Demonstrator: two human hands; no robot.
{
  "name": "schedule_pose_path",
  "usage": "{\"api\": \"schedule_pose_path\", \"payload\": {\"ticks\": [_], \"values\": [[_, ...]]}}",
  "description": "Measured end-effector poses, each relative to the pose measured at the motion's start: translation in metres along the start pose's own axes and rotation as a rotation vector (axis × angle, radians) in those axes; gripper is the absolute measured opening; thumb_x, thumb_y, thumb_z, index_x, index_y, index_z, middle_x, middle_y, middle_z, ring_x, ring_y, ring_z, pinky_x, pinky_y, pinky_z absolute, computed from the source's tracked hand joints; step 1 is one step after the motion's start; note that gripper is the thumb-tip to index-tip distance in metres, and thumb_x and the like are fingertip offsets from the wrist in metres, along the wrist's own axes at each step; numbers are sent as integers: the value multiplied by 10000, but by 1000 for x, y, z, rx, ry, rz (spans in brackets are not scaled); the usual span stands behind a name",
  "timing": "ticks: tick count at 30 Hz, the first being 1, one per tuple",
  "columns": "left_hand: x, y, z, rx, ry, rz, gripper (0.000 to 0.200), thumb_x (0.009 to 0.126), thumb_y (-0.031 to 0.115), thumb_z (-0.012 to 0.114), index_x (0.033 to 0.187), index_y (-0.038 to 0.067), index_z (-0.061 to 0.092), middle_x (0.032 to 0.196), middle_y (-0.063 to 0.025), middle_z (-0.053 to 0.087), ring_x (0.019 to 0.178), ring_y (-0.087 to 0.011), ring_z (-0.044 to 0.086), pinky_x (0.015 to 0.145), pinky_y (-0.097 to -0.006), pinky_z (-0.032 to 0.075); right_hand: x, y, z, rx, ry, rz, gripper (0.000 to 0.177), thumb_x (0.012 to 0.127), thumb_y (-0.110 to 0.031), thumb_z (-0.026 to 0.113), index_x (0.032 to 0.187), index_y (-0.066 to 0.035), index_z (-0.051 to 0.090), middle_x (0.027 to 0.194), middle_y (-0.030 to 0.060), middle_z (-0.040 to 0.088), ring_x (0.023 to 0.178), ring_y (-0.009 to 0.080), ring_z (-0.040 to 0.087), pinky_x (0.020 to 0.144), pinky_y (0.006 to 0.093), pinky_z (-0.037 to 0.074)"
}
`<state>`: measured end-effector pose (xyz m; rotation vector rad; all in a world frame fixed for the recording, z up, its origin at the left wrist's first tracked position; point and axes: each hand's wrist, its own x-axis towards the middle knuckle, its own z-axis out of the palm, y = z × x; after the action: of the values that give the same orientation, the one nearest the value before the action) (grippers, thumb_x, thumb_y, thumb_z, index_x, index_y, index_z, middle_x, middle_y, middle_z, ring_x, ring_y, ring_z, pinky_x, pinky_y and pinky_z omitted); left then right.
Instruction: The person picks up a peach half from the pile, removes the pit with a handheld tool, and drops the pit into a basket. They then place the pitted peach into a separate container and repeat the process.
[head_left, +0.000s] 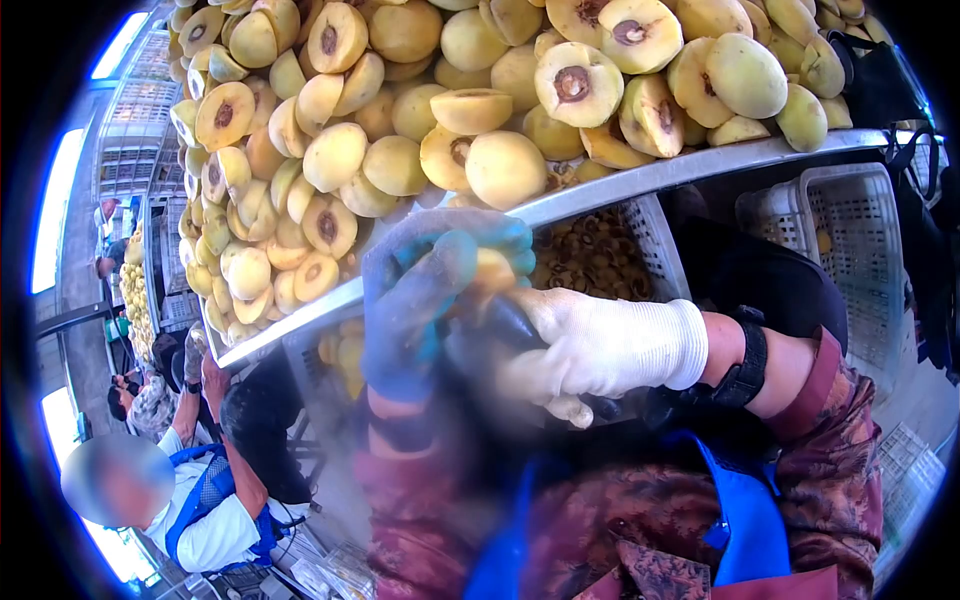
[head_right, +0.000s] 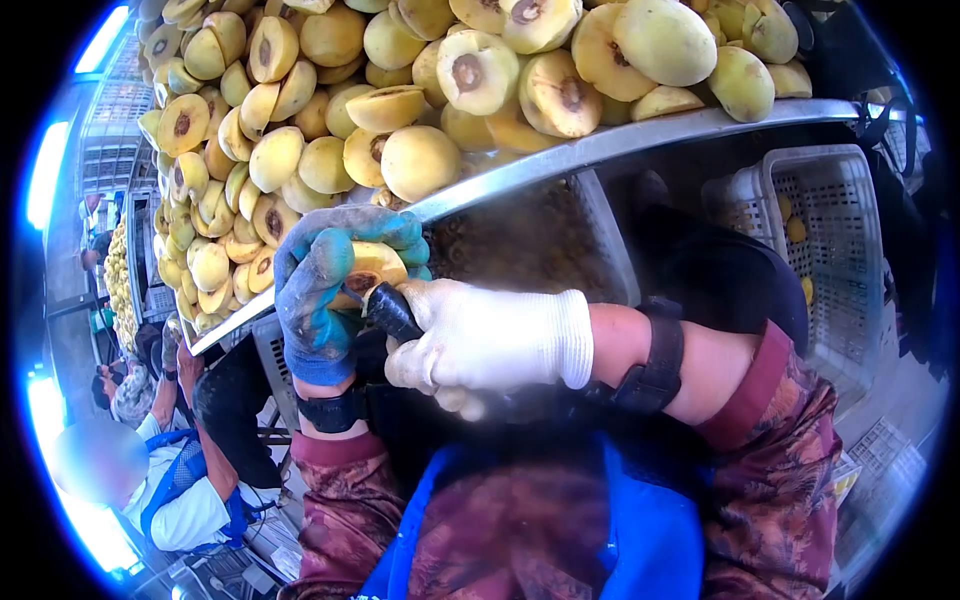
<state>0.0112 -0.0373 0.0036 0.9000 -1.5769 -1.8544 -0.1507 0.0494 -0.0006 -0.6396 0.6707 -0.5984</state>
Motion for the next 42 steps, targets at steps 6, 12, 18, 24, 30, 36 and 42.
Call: {"api": "schedule_pose_path", "payload": {"ticks": [6,12,18,24,30,36,42], "values": [[-5,-2,17,-66,76,125,518,894,442,587,1062,-48,600,962,-217,662,782,-298,675,667,-394,584,-6,8,-3,381,-250,45,193,888,-161,604,747,-112,481,543,-28,432,424,75,413,399,223,344],[-5,-2,36,-138,257,280,514,986,388,432,1132,-85,567,992,-188,650,880,-270,657,772,-370,570,-9,-6,4,-54,-45,-67,145,870,-150,605,866,-54,497,580,34,506,468,123,494,427,286,400],[-14,4,6,-249,397,305,461,1008,357,406,1124,-54,577,1028,-144,647,922,-217,621,847,-311,501,5,36,-19,-1572,345,-416,137,882,-139,523,1013,-104,528,759,100,571,680,304,638,531,407,482],[-88,19,-115,1061,610,232,421,904,191,641,1250,-31,551,1231,-168,567,1125,-272,556,954,-344,451,1,44,-29,-1818,497,-94,64,828,-119,597,878,-117,637,773,53,682,698,239,702,542,373,526],[7,48,-47,833,479,87,502,899,254,658,1308,-9,534,1210,-124,607,1077,-231,594,920,-341,475,-1,44,-25,-1802,491,-270,110,814,-110,588,923,-101,581,738,38,638,620,212,674,457,361,484],[116,38,9,1549,169,-9,716,827,569,632,1256,0,561,1065,-224,658,988,-329,638,852,-382,490,-3,38,-34,-1818,526,-338,75,850,-163,540,911,-124,560,669,20,543,548,161,606,402,334,423],[107,19,-8,1016,136,129,670,753,199,707,1349,-17,490,1168,-144,623,1025,-197,602,937,-310,462,-10,30,-35,-1830,788,-656,135,839,-204,565,842,-130,451,650,18,460,521,154,563,398,310,411]]}}
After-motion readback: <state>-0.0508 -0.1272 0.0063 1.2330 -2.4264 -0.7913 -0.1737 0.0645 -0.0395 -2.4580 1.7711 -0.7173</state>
